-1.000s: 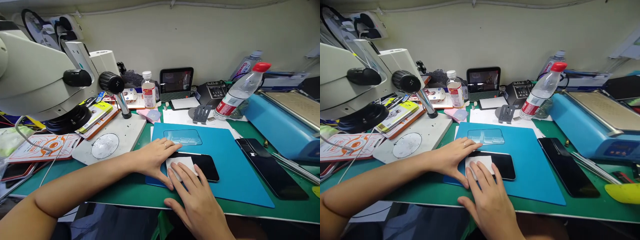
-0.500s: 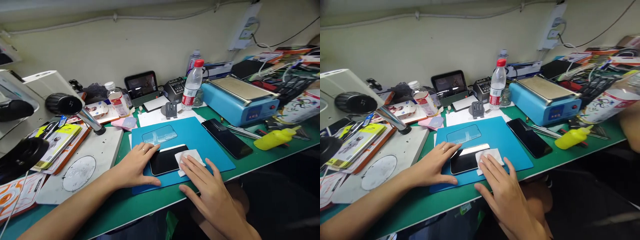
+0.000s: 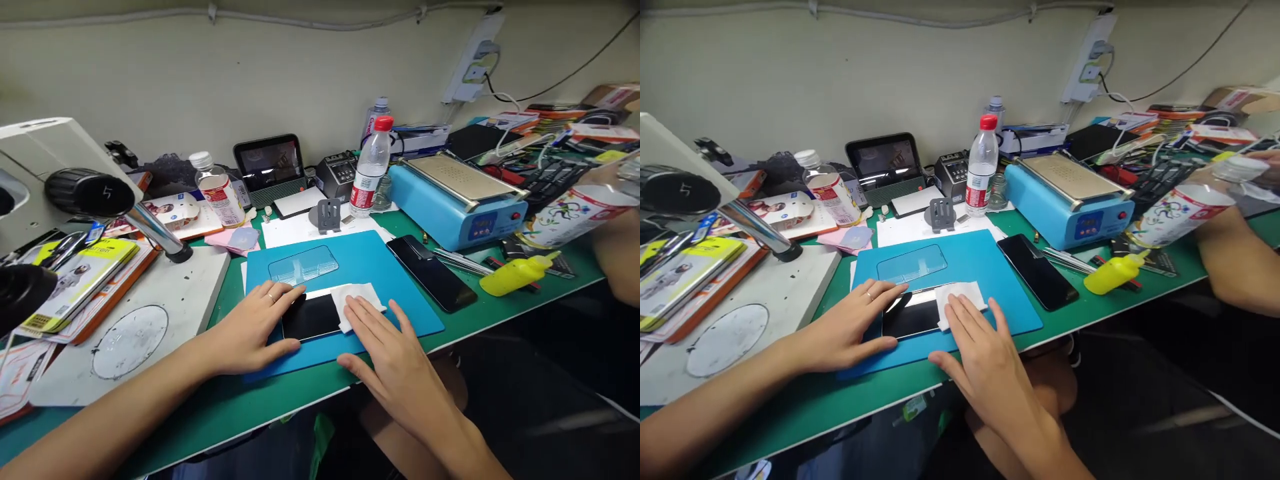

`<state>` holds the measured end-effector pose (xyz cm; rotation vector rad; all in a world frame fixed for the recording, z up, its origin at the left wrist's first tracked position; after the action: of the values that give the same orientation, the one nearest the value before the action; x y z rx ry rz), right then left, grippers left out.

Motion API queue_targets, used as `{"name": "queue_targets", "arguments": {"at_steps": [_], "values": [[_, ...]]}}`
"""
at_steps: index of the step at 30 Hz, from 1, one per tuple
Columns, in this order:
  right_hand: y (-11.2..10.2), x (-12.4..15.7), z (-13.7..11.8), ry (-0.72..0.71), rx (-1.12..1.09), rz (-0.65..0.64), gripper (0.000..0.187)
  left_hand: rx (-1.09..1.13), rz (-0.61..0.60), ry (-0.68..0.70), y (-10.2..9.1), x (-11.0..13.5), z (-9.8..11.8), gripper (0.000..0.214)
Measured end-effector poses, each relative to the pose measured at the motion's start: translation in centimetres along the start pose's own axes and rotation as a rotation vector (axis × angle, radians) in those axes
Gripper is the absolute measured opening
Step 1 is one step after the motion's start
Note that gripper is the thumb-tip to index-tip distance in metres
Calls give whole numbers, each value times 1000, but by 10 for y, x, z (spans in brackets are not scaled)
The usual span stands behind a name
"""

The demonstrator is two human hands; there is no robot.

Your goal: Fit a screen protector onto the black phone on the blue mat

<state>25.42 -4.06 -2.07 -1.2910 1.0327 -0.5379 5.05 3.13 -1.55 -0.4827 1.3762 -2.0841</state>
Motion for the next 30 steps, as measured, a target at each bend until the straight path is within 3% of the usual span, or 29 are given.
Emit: {"name": "queue_targets", "arguments": {"at_steps": [5, 9, 13, 18, 25, 30], "values": [[8, -20, -4, -49, 58, -14, 73, 56, 49, -23, -8, -1, 0, 84], [16, -41, -32, -139, 91, 34, 80, 231, 160, -130, -19, 0, -7, 50], [21, -59, -62, -192, 63, 65, 80, 289, 313, -243, -29, 3, -23, 37], [24, -72, -75, -155, 16, 77, 67, 220, 233, -315, -21, 2, -34, 28], [13, -51, -78, -150, -161, 9, 52, 179, 238, -301, -19, 2, -32, 19], [1, -25, -59, -64, -275, -65, 50, 194, 163, -266, -12, 2, -25, 14]]}}
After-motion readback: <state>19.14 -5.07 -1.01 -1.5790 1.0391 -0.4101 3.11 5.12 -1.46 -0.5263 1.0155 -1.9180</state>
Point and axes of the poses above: each hand's wrist, its own x-axis away from the middle knuckle, its own y-axis out of the palm, z = x × y, the point moved 6 cm from there along -x, towards the middle knuckle, and after that the axes turned 1 degree about -y, right-handed, at the moved point
